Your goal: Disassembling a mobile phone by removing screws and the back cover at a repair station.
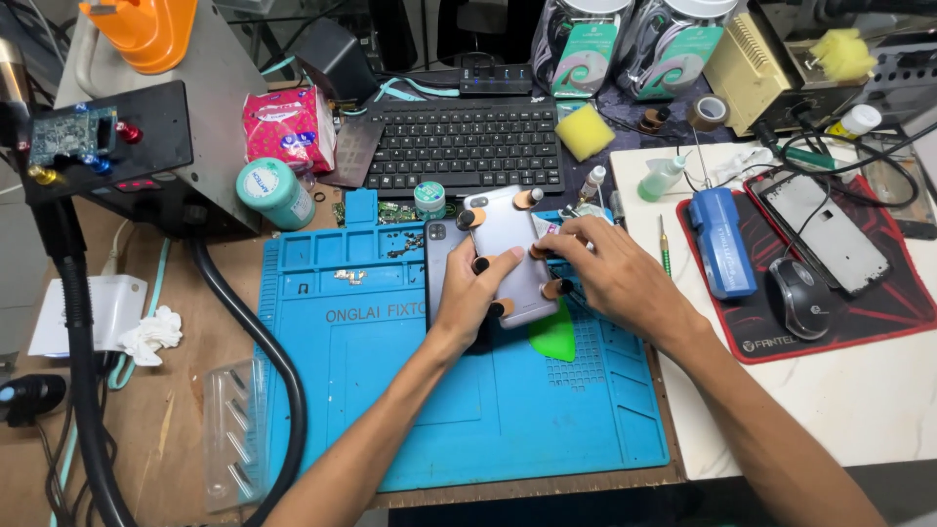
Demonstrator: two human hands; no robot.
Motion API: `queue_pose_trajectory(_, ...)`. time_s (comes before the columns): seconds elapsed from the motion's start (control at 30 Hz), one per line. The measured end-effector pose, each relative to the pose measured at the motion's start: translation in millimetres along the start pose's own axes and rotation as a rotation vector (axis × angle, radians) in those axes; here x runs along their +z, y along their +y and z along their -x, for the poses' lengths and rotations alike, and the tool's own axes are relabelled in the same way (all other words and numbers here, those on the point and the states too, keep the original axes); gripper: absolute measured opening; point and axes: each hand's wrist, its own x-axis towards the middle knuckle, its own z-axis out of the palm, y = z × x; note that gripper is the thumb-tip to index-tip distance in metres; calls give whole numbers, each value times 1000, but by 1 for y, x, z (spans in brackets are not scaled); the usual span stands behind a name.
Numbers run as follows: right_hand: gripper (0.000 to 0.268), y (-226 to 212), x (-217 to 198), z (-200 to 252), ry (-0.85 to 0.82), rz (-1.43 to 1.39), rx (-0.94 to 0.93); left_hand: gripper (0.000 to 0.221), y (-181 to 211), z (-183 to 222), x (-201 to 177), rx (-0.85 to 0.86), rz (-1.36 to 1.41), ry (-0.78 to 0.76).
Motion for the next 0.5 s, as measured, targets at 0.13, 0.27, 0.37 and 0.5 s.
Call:
queue_pose_trajectory(0.13,44,7,7,-1,124,-55,-21,17,11,0,-1,-40,50,30)
queue_pose_trajectory(0.27,29,14,7,2,153,-71,22,16,16,2,1,-78,86,20)
queue_pose_trajectory(0.37,29,17,12,6,196,-51,-8,19,23,5,5,-105,96,-1)
queue_pose_trajectory(0.5,23,11,12,3,218,-92,0,16,21,4,3,-137,104,-6)
